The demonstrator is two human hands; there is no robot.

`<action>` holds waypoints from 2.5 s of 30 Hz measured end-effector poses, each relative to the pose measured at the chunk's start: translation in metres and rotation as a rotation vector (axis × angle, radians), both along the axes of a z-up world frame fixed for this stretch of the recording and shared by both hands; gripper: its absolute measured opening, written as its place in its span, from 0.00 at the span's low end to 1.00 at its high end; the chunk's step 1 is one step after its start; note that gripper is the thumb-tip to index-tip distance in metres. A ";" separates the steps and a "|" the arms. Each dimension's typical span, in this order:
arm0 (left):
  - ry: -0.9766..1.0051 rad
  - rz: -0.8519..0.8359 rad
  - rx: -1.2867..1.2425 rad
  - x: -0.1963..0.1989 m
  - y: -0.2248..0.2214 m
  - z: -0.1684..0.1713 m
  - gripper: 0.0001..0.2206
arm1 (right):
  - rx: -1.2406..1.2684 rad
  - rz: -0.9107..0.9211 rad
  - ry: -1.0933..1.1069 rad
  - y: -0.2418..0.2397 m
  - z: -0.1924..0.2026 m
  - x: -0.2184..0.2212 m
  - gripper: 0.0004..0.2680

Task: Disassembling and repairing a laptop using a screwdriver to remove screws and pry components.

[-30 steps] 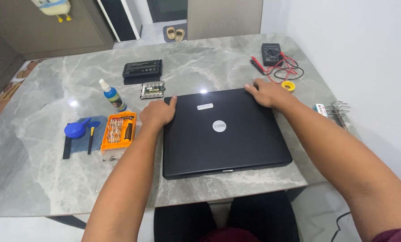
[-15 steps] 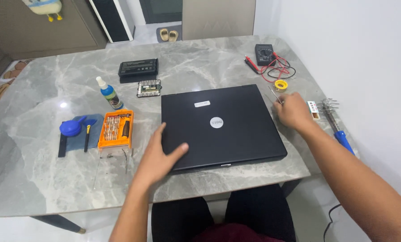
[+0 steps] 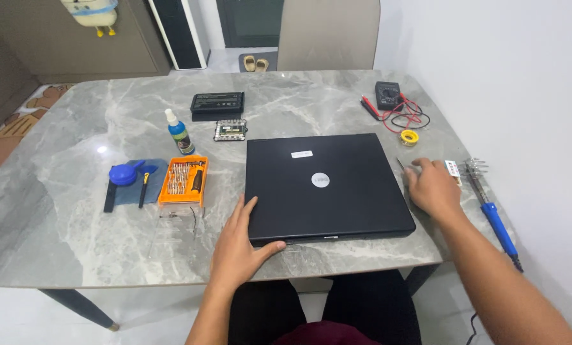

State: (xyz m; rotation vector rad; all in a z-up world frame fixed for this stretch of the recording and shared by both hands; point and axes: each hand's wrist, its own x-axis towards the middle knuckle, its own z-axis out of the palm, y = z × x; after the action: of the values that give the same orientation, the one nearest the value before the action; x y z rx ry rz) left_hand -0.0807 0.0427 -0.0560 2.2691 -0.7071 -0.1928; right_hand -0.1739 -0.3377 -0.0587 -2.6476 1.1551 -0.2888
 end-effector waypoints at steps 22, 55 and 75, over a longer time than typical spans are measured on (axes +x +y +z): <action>-0.050 -0.056 -0.171 -0.007 0.009 0.013 0.51 | -0.124 1.065 -0.201 0.146 0.008 -0.010 0.14; -0.117 -0.064 -0.064 0.010 0.004 0.001 0.26 | -1.121 1.349 -0.359 0.116 0.045 0.006 0.05; -0.194 -0.032 -0.095 0.005 0.003 -0.013 0.47 | -1.078 1.478 -0.131 0.114 0.045 -0.009 0.16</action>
State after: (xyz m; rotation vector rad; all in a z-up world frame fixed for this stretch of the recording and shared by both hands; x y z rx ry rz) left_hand -0.0762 0.0457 -0.0691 2.2053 -0.8356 0.0464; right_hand -0.1832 -0.2241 -0.0142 -3.2540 -1.4942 -0.8369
